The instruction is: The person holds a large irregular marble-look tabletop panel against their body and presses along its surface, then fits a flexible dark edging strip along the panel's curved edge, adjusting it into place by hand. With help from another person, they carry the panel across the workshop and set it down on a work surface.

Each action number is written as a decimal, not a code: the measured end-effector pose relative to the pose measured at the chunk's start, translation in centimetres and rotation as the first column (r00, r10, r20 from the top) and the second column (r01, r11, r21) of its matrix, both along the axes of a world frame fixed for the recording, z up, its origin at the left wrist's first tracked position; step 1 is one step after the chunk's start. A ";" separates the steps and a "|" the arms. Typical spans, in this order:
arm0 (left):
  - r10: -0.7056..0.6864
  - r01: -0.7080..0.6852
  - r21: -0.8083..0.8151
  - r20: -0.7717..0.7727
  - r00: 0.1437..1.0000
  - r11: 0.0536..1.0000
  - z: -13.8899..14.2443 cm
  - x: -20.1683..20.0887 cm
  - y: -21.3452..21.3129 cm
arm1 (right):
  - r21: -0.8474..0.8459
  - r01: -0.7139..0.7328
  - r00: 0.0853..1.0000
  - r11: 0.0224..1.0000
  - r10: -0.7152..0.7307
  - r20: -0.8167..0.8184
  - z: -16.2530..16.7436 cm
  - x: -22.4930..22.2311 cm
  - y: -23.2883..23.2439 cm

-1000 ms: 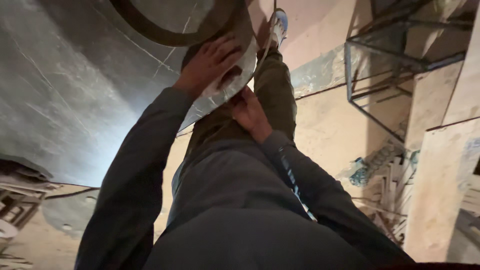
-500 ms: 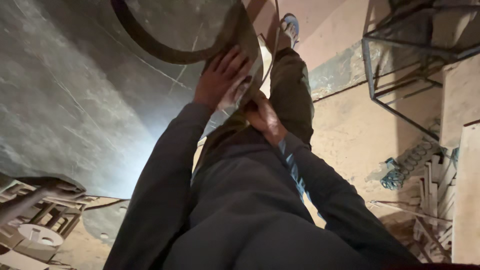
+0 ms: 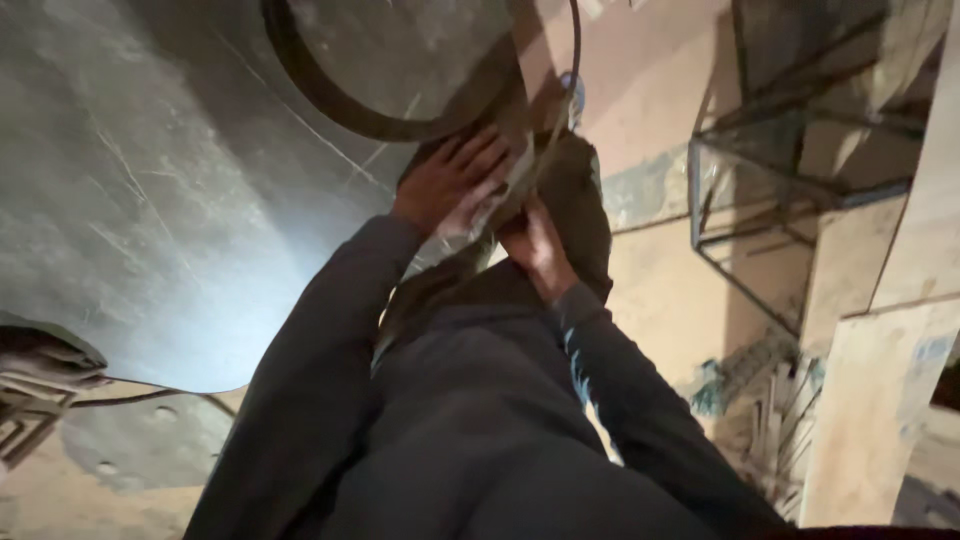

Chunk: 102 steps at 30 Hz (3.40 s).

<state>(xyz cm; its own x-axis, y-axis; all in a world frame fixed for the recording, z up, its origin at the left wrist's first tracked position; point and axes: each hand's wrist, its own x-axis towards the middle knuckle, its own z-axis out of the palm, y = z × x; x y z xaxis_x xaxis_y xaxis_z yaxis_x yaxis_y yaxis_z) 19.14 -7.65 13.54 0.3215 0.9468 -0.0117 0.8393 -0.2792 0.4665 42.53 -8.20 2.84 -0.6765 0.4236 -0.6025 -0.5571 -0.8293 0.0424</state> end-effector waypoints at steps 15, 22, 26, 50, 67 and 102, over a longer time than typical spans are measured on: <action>-0.004 0.005 0.041 -0.034 0.999 0.999 0.4 -0.4 1.0 | -0.066 -0.174 0.984 0.982 0.176 0.023 4.7 -1.5 6.3; 0.035 -0.020 0.145 -0.104 0.994 0.989 -0.3 -0.5 0.7 | -0.054 -0.202 0.979 0.978 0.203 0.015 3.3 -2.7 8.6; 0.034 -0.030 0.107 -0.030 0.999 0.994 -1.2 -0.4 0.5 | 0.339 -0.284 0.937 0.897 0.335 -0.102 3.6 -2.1 9.8; 0.568 -0.569 0.261 0.088 0.818 0.780 7.0 6.4 -11.8 | 0.593 -0.801 0.446 0.087 0.746 0.494 17.1 -8.2 11.3; 0.883 -0.851 0.242 -0.066 0.465 0.466 5.5 11.7 -1.8 | 0.085 -0.945 -0.206 -0.316 0.776 0.597 19.5 -12.8 27.9; 0.913 -0.857 0.329 -0.039 0.407 0.396 7.7 13.6 -1.9 | 0.191 -0.641 0.035 -0.744 0.220 0.975 20.4 -21.2 32.9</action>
